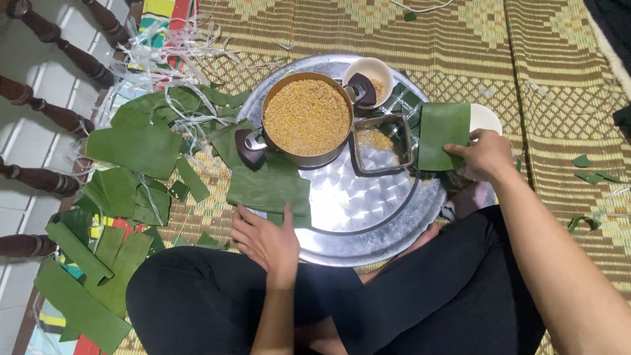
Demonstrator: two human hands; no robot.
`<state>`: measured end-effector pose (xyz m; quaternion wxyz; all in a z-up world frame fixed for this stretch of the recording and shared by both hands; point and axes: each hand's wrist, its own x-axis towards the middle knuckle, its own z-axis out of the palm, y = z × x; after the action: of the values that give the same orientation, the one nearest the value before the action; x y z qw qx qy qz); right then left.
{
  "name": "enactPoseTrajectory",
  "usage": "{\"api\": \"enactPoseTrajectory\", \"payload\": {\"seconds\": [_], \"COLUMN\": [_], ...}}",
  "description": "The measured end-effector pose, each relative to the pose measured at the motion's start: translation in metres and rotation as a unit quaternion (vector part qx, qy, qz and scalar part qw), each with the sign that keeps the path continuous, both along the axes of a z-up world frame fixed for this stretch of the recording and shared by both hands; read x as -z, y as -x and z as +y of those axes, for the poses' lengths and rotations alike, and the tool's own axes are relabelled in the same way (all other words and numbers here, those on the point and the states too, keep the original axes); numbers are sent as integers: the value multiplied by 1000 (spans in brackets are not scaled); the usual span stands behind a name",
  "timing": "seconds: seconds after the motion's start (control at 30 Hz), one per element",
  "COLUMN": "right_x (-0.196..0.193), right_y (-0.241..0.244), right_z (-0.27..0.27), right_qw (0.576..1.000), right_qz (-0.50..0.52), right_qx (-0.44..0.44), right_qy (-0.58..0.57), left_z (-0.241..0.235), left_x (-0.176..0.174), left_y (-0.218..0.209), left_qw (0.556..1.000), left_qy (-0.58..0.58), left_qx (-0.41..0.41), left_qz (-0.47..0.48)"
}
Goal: Wrapping small portions of food in green leaves on a large metal tray.
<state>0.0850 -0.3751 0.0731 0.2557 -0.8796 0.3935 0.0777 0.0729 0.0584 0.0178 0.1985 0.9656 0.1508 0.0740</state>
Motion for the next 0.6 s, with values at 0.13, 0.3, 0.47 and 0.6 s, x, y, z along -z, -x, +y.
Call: {"api": "enactPoseTrajectory", "payload": {"seconds": [0.13, 0.3, 0.47, 0.6], "right_x": [3, -2, -23, -32], "right_y": [2, 11, 15, 11], "right_z": [-1, 1, 16, 20], "right_qw": [998, 999, 994, 989], "right_qz": [20, -7, -75, -49], "right_qx": [-5, 33, 67, 110], "right_qy": [53, -7, -50, -90], "left_z": [15, 17, 18, 15], "left_x": [33, 39, 32, 16], "left_y": [-31, -35, -32, -29], "left_qw": [997, 992, 994, 993], "left_qy": [20, 71, 77, 94], "left_qx": [-48, -60, -63, -76], "left_qz": [52, 82, 51, 0]}}
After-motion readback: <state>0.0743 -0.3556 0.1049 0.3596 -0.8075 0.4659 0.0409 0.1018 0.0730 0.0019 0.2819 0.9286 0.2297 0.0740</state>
